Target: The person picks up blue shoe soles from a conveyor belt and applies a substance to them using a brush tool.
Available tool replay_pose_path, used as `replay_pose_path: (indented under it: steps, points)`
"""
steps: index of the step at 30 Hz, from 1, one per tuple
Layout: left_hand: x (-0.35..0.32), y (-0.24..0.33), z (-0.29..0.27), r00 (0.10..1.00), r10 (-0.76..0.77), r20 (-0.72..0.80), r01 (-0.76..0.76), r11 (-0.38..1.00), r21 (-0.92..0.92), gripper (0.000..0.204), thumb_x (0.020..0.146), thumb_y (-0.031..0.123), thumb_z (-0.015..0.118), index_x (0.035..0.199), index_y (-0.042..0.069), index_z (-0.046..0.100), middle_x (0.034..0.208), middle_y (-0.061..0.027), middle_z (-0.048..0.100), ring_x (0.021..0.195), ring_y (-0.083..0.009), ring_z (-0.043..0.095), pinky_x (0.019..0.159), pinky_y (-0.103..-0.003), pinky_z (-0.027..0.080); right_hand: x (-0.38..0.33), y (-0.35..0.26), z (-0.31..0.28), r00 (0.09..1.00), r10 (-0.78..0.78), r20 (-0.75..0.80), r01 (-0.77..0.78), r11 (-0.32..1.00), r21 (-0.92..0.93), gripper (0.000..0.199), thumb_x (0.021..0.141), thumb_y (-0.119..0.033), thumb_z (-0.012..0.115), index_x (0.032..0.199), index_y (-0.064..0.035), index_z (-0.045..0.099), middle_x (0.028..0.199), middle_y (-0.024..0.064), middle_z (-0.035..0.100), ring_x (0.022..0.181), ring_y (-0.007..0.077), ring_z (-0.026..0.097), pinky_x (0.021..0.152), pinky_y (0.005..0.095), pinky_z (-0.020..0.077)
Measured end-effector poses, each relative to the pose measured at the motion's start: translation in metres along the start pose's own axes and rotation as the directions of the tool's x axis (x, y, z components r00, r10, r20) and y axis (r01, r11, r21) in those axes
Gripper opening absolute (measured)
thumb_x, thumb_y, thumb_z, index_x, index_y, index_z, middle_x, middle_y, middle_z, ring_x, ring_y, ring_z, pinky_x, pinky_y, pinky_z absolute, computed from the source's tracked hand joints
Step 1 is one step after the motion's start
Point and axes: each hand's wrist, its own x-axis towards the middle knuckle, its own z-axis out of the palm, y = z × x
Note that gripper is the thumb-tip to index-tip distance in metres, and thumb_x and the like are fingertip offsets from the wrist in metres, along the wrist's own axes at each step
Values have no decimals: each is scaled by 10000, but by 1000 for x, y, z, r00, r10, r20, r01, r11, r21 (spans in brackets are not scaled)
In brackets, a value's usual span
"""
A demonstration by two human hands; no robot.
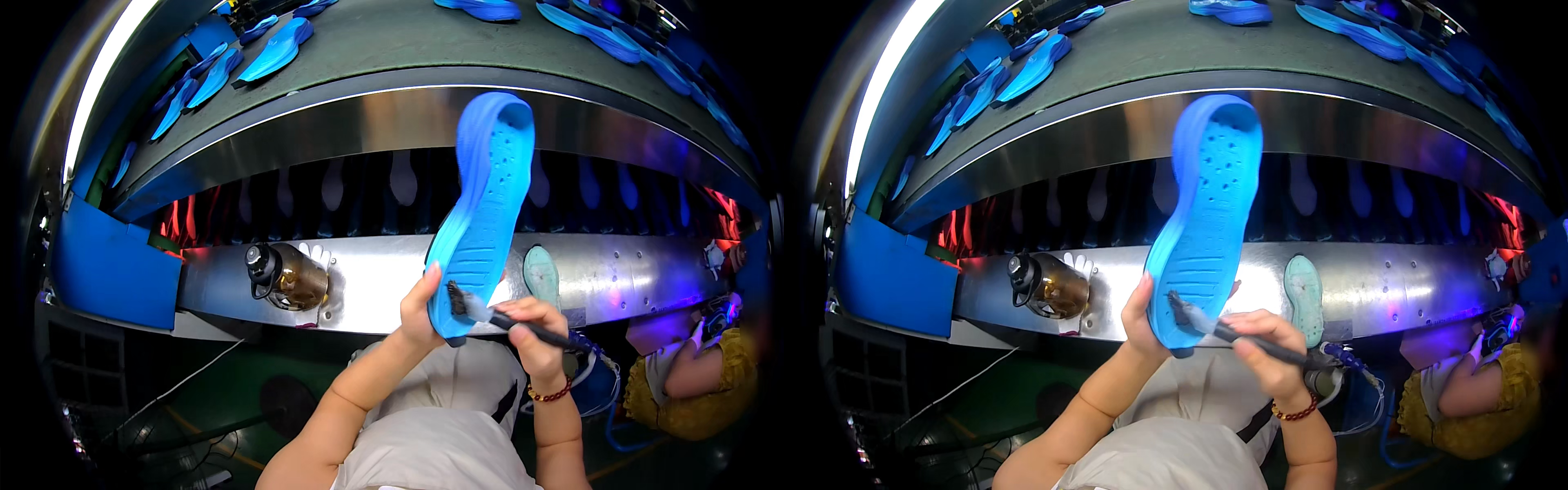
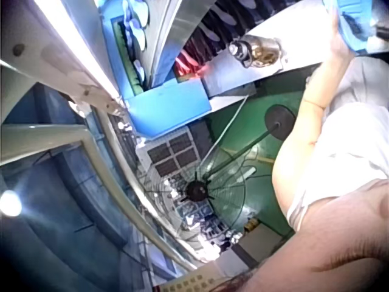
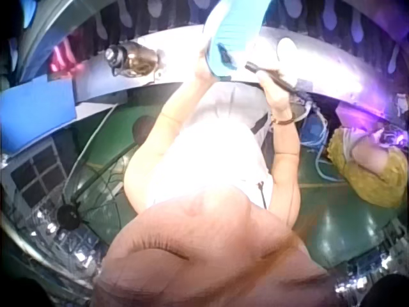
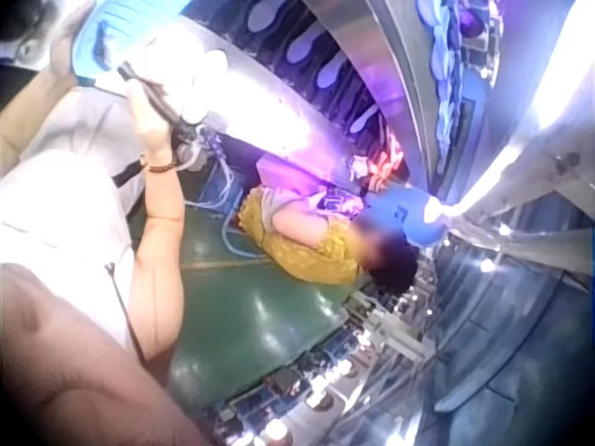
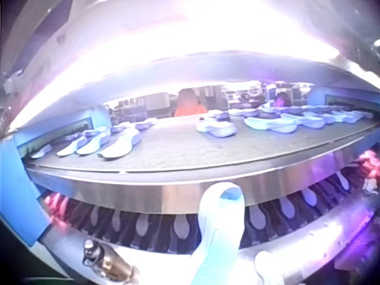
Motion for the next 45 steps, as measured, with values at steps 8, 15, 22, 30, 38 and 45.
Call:
replay_pose_path:
  steps: [8,15,22,30,38,45]
  points:
    - [13,-5,-15,994,-74,-79,55,973,-224,689,837,503,339,1331,27,273,1295,-221,371,1153,-371,427,976,-523,322,4,-12,9,997,-31,-74,6,948,-319,147,712,58,619,858,41,613,900,174,630,886,264,610,808,328,473]
    - [23,0,-18,982,-172,-73,150,959,-241,671,851,495,300,1335,31,273,1306,-223,362,1144,-381,434,955,-519,346,25,-37,-3,994,-31,103,64,938,-340,188,681,39,652,867,33,627,912,173,637,889,256,618,801,325,479]
    - [31,11,-20,966,-258,28,252,906,-340,443,874,281,429,1191,-29,449,1112,-179,555,972,-265,579,872,-384,458,32,-40,-3,948,-12,319,181,843,-507,179,652,29,668,827,18,632,851,152,645,821,257,631,750,312,492]
    - [30,28,-19,852,-518,76,523,833,-179,455,841,275,492,1223,31,447,1132,-181,534,992,-273,566,880,-384,449,25,-53,1,884,46,464,207,852,-480,179,668,-36,700,837,-13,647,867,109,656,822,241,632,745,316,487]
    - [26,32,-9,614,-783,-102,781,582,227,614,789,394,565,1226,-19,439,1140,-207,509,1016,-286,523,809,-337,458,36,-67,-10,729,308,612,220,740,-635,180,688,-37,688,864,-51,653,906,92,655,863,223,632,746,295,505]
    - [22,36,-10,584,-800,-137,749,468,469,683,779,471,559,1222,-34,436,1141,-230,502,984,-294,544,789,-332,472,36,-71,-21,602,531,596,269,567,-778,183,730,-63,643,912,-65,626,934,81,645,816,247,621,698,297,497]
